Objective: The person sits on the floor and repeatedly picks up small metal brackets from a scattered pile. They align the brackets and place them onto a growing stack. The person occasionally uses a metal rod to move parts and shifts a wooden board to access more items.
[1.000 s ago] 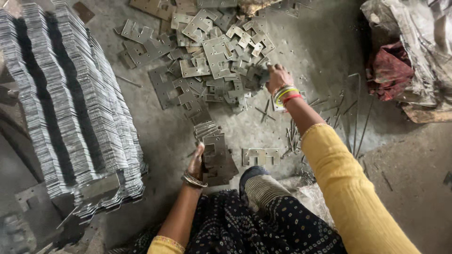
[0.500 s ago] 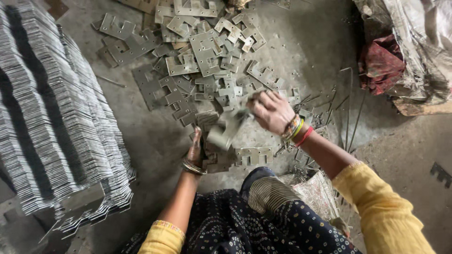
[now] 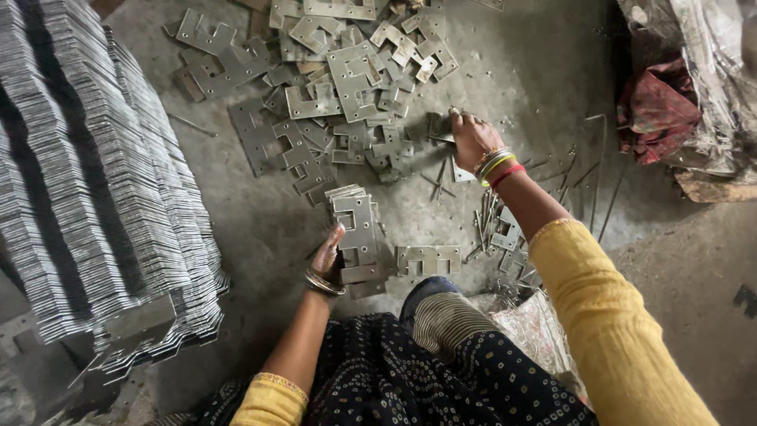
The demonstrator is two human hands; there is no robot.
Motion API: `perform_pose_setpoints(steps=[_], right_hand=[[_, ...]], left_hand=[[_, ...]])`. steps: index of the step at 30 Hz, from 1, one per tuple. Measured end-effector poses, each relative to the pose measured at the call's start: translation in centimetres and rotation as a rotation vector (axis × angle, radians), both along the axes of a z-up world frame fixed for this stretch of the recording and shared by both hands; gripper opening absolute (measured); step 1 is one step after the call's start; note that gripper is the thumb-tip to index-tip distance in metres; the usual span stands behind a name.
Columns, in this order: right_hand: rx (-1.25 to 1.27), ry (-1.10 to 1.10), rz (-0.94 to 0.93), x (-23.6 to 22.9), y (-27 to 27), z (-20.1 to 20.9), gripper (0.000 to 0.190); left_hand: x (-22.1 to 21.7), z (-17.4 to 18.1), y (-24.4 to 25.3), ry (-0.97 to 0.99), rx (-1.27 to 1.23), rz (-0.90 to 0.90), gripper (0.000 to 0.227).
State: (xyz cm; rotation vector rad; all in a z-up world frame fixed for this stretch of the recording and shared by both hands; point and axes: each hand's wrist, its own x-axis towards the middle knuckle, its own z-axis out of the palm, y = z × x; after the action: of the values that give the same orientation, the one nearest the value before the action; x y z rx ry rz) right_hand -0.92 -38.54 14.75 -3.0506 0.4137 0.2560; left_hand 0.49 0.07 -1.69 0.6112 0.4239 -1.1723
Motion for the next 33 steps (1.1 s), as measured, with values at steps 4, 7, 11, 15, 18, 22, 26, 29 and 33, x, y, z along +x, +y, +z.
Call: perform_pose_setpoints(steps=[4, 7, 11, 15, 18, 22, 26, 29, 33], right_hand=[[0.031, -0.104, 0.087, -1.1, -0.5, 0.1, 0.059], [-0.023, -0.062, 0.088, -1.0, -0.8, -0.9, 0.055], [-0.051, -0.017, -0.036, -1.8, -1.7, -1.6, 0.042], [-0.153, -0.144, -0.217, -5.5, -2.5, -0.5, 0.027], [-0.525, -0.239, -0.086, -9.0, -2.3, 0.4, 0.045], [0.03, 0.056, -0.108, -11.2, -1.1, -0.6, 0.05], [-0.092, -0.202, 0.331, -10.3, -1.4, -2.7, 0.047], [-0.167, -0.131, 0.314, -9.4, -2.6, -2.8, 0.042], [-0.107, -0.124, 0.17, -7.4, -0.8, 0.2, 0.045]], left_hand=[[-0.2, -1.0, 0.5, -0.042, 0.041, -0.042, 0.045], [-0.6, -2.8, 0.1, 0.005, -0.028, 0.075, 0.051], [-0.9, -3.4, -0.3, -0.153, 0.063, 0.173, 0.051], [-0.8, 1.5, 1.5, -0.112, -0.015, 0.071, 0.053], [-0.8, 7.4, 2.7, -0.096, -0.098, -0.031, 0.055], [-0.5, 12.9, 1.7, -0.111, -0.076, -0.049, 0.058], [-0.4, 13.0, 1.0, -0.145, -0.092, -0.017, 0.06], [-0.9, 10.5, 1.7, -0.125, -0.181, -0.02, 0.059], [-0.8, 6.9, 1.9, 0.041, -0.187, -0.083, 0.054]])
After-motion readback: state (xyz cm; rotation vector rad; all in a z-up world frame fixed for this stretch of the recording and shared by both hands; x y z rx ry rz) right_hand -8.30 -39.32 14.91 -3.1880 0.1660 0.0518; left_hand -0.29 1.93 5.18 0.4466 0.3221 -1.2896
